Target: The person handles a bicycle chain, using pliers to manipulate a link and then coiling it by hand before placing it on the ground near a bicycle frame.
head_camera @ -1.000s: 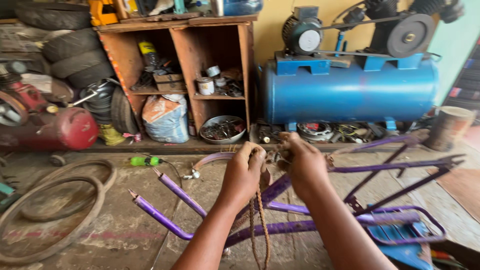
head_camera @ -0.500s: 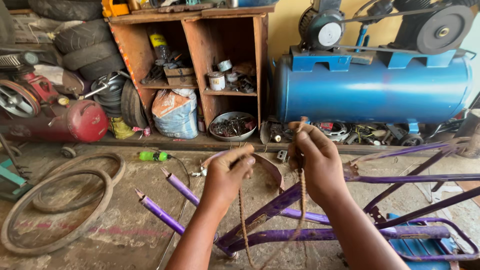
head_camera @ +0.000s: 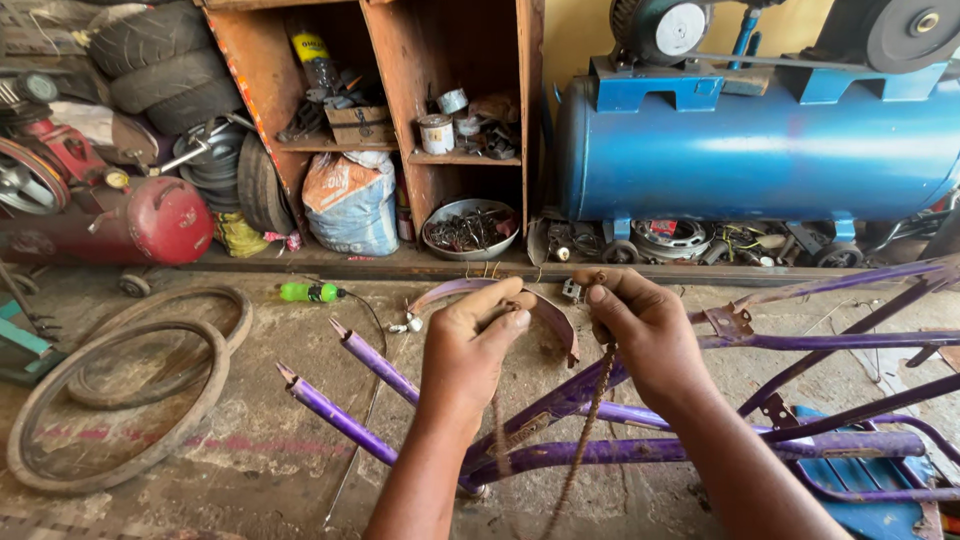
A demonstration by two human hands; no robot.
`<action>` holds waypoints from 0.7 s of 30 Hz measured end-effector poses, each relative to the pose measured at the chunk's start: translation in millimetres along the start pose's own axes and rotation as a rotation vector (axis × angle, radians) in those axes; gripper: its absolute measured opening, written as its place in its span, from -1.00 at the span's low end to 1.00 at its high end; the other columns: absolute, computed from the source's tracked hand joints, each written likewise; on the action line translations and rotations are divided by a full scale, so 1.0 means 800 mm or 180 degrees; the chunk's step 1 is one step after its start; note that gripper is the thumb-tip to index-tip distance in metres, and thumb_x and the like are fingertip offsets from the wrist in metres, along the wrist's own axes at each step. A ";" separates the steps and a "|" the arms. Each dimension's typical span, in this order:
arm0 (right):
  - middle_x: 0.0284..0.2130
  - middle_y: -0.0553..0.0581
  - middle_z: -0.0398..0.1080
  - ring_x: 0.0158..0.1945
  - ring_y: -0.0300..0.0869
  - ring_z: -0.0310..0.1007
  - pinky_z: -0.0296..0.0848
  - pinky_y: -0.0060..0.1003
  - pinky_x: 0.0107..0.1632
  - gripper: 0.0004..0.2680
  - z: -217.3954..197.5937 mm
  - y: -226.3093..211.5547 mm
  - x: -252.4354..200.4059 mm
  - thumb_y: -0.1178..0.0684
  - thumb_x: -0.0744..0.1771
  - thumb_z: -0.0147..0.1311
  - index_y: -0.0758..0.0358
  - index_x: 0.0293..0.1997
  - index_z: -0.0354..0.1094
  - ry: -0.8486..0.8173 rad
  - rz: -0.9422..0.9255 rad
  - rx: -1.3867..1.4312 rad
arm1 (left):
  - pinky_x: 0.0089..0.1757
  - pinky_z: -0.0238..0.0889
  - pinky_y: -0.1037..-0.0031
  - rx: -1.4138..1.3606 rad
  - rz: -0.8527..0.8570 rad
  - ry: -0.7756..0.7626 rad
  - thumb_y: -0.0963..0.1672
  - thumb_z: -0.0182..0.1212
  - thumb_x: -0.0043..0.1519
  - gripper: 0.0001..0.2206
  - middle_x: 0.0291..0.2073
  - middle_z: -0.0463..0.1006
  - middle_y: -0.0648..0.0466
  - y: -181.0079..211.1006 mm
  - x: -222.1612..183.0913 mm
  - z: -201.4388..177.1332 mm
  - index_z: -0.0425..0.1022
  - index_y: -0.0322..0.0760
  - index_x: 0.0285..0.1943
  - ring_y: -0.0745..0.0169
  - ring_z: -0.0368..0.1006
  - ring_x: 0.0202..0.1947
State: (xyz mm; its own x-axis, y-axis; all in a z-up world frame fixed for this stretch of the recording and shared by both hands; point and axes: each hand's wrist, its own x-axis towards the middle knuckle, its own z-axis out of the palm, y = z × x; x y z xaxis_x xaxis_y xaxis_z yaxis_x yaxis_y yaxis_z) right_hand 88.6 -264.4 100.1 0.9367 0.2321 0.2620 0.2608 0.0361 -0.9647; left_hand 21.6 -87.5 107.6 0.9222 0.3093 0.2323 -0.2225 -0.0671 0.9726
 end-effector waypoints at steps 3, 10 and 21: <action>-0.55 -0.07 0.30 -0.48 -0.37 0.14 0.20 -0.45 -0.41 -0.83 -0.002 0.006 -0.001 0.06 0.39 0.05 0.25 -0.01 0.53 -0.0093 0.0072 0.0019 | 0.06 0.41 0.55 0.0158 -0.0017 -0.0220 -0.23 0.23 0.20 -0.56 0.06 0.67 0.08 0.002 0.002 0.001 0.46 -0.20 0.31 0.38 0.59 0.05; -0.35 0.01 0.45 -0.26 -0.35 0.44 0.44 -0.41 -0.15 -0.83 0.009 0.006 -0.006 0.09 0.37 0.11 0.36 -0.04 0.55 -0.0303 -0.1203 -0.0941 | -0.03 0.47 0.40 0.1666 0.0467 -0.0240 -0.24 0.16 0.22 -0.41 -0.06 0.66 -0.15 0.009 0.001 0.007 0.22 -0.14 0.50 0.11 0.67 -0.08; -0.34 0.09 0.47 -0.31 -0.25 0.53 0.51 -0.33 -0.21 -0.89 0.015 -0.011 -0.016 0.16 0.33 0.14 0.31 -0.11 0.53 -0.0073 -0.1570 -0.1736 | -0.08 0.51 0.37 0.1825 0.0709 -0.0384 -0.24 0.21 0.23 -0.53 -0.13 0.69 -0.08 0.019 -0.007 0.026 0.28 -0.25 0.36 0.16 0.65 -0.16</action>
State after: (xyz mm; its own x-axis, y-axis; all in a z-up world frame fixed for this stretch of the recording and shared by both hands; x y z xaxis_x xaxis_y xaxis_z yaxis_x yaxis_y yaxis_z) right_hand 71.4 -256.4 105.0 0.6770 0.3342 0.6557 0.7353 -0.3459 -0.5829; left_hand 19.4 -110.1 121.4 0.9099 0.1223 0.3965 -0.2392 -0.6262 0.7420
